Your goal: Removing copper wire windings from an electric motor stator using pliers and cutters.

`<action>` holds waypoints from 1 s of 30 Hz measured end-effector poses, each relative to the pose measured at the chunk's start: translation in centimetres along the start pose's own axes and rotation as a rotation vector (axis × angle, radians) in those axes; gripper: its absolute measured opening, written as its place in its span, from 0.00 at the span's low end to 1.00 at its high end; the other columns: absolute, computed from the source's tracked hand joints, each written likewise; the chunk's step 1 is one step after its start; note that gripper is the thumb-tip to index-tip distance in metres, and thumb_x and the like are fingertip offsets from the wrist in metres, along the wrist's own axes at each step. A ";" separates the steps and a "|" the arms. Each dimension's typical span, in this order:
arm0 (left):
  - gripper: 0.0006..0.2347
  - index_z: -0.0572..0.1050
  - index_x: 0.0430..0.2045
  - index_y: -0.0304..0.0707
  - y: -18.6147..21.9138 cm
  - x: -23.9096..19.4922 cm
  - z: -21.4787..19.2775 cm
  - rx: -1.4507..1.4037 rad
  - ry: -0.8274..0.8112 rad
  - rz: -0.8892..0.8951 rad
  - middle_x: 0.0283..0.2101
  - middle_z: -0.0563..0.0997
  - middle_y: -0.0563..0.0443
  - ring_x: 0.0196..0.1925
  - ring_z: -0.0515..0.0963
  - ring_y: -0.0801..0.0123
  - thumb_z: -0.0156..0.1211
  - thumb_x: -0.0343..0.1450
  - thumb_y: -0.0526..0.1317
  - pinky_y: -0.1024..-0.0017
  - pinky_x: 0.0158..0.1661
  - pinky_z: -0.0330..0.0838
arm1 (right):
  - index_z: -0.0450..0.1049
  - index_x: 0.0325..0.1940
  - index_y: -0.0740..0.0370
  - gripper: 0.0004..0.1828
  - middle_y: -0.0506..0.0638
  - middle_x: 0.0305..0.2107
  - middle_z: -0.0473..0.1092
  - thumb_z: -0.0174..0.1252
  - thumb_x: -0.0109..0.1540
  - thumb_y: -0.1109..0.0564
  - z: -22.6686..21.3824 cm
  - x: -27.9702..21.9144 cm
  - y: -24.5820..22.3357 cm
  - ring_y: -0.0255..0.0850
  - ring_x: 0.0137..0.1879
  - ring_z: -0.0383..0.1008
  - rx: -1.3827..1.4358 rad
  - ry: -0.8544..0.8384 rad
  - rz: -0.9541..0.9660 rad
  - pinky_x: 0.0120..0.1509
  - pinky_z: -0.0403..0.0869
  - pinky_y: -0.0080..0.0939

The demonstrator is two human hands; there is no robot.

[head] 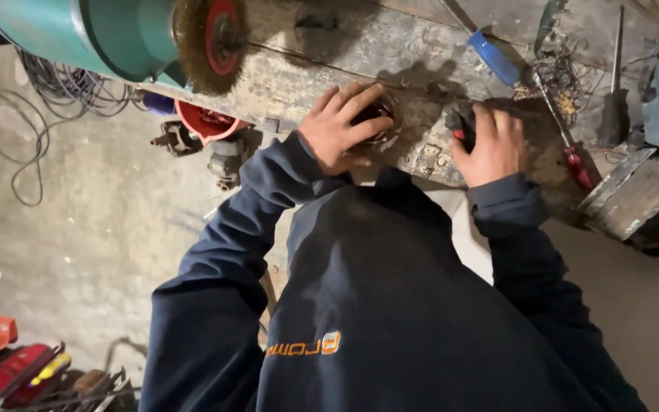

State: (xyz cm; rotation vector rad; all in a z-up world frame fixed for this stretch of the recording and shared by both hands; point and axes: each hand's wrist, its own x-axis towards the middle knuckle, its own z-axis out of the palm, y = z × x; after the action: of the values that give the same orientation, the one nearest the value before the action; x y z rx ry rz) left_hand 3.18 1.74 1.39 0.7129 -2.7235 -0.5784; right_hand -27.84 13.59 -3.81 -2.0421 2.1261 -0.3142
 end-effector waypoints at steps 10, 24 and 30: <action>0.18 0.74 0.51 0.44 -1.1 -0.7 6.3 -0.167 0.373 -0.032 0.64 0.72 0.44 0.67 0.71 0.48 0.72 0.71 0.46 0.53 0.66 0.69 | 0.74 0.58 0.72 0.23 0.74 0.38 0.68 0.63 0.63 0.54 -1.7 -0.6 1.8 0.64 0.38 0.66 1.075 -0.322 0.670 0.46 0.64 0.65; 0.24 0.69 0.63 0.36 -0.7 -0.1 6.7 -0.494 0.475 -0.305 0.67 0.71 0.40 0.68 0.74 0.43 0.63 0.70 0.34 0.58 0.70 0.67 | 0.66 0.59 0.66 0.27 0.62 0.41 0.71 0.61 0.57 0.57 -4.8 1.1 -5.4 0.64 0.48 0.73 0.180 -0.336 0.316 0.50 0.72 0.63; 0.17 0.70 0.43 0.32 -0.5 -0.1 5.3 -0.626 0.513 -0.251 0.66 0.65 0.28 0.65 0.69 0.38 0.67 0.66 0.40 0.50 0.64 0.67 | 0.70 0.70 0.63 0.28 0.59 0.59 0.67 0.57 0.65 0.59 -7.7 3.6 -7.9 0.56 0.70 0.65 -0.306 -0.070 -0.225 0.68 0.73 0.55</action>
State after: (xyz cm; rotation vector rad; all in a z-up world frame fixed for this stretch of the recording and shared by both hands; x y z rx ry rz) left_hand 1.65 3.04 -3.51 0.8776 -1.8479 -1.0651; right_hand -22.46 9.91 5.81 -2.4271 2.0082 0.0592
